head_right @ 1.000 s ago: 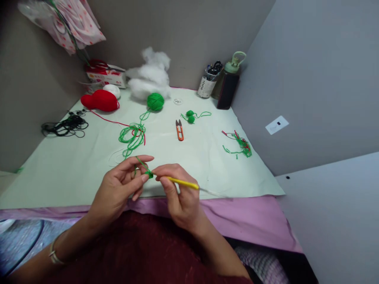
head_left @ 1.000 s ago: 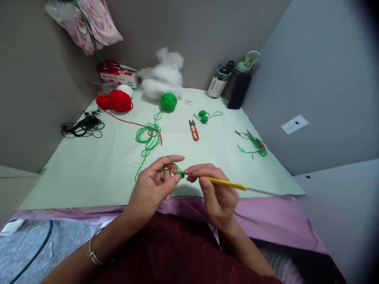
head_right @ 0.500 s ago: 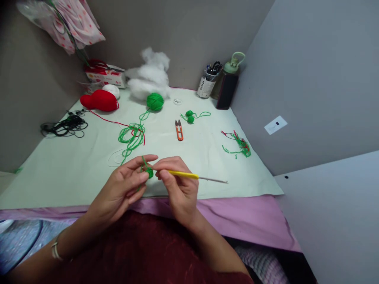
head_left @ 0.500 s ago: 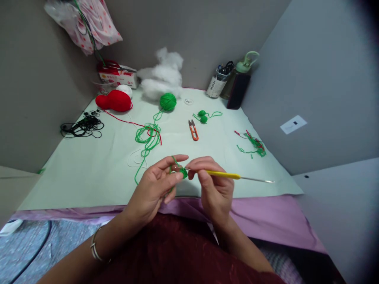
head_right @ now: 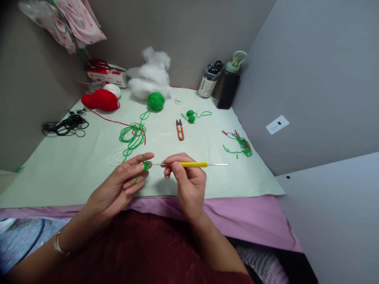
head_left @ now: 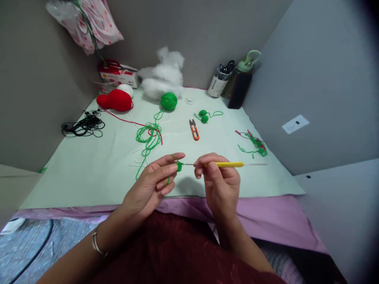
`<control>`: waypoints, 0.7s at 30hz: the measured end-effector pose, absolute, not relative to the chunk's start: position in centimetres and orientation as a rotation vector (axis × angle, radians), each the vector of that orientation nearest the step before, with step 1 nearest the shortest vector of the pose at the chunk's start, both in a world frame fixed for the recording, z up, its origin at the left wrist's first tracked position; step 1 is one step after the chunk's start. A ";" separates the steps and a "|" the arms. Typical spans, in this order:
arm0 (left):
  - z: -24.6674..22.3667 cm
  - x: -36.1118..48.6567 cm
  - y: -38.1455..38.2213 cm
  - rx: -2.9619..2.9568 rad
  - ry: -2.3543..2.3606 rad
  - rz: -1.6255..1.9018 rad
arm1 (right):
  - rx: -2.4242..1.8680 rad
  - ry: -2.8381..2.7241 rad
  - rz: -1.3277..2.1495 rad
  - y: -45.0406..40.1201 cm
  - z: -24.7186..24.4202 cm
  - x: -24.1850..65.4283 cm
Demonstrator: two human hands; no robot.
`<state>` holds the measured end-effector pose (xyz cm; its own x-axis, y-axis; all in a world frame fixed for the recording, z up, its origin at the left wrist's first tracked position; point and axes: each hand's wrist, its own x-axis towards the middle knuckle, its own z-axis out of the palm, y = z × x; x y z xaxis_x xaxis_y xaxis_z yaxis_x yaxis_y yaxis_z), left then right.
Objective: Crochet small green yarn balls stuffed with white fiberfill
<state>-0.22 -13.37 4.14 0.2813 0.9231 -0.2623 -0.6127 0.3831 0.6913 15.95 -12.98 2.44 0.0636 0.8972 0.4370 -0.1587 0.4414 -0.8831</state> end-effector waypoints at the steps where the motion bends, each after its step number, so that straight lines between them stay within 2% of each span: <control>1: 4.2 -0.1 -13.4 0.558 0.715 1.099 | -0.739 -1.242 0.985 -12.9 2.5 15.8; 5: 4.2 0.4 -13.8 0.699 0.736 1.116 | -0.750 -1.305 0.965 -13.0 2.4 15.5; 12: 4.0 -0.1 -13.9 0.786 0.814 1.128 | -0.689 -1.167 1.192 -12.9 2.1 16.1; 18: 3.8 -0.2 -14.2 0.869 0.898 1.170 | -0.741 -1.411 0.955 -13.5 2.8 16.6; 21: 3.6 -0.2 -14.4 0.985 1.006 1.192 | -0.767 -1.651 0.704 -13.9 3.0 16.6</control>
